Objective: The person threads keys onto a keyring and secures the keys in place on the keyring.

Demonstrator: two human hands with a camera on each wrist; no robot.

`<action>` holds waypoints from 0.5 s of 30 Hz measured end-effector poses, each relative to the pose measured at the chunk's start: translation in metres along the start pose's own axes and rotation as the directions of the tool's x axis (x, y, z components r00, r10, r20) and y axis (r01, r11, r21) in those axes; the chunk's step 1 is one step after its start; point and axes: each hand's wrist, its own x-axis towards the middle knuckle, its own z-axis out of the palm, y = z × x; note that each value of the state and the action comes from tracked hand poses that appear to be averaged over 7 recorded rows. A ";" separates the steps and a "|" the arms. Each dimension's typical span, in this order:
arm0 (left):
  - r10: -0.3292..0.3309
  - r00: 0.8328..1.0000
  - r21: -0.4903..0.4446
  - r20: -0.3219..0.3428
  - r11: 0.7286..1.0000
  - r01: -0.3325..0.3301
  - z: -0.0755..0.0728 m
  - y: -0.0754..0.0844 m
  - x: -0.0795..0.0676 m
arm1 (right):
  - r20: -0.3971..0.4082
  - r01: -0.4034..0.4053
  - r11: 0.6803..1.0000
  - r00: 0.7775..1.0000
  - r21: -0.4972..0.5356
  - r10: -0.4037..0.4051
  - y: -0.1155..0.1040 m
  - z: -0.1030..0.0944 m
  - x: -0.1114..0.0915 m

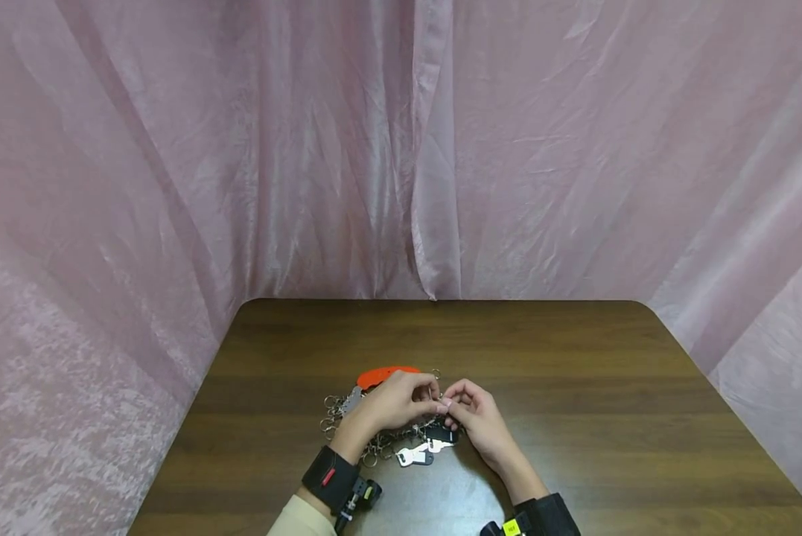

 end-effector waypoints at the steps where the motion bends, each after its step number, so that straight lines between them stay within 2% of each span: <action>1: -0.002 1.000 0.003 0.000 1.000 0.002 0.000 0.001 -0.001 | 0.004 0.007 1.000 1.000 -0.002 -0.007 0.000 0.000 0.000; 10: -0.031 0.999 0.012 0.015 0.999 0.031 -0.005 0.007 -0.002 | 0.014 0.023 1.000 1.000 -0.004 -0.023 -0.006 0.002 -0.003; 15: -0.022 0.999 0.007 0.025 1.000 0.022 -0.007 0.012 0.001 | -0.004 0.023 1.000 1.000 -0.003 -0.023 -0.013 0.001 -0.003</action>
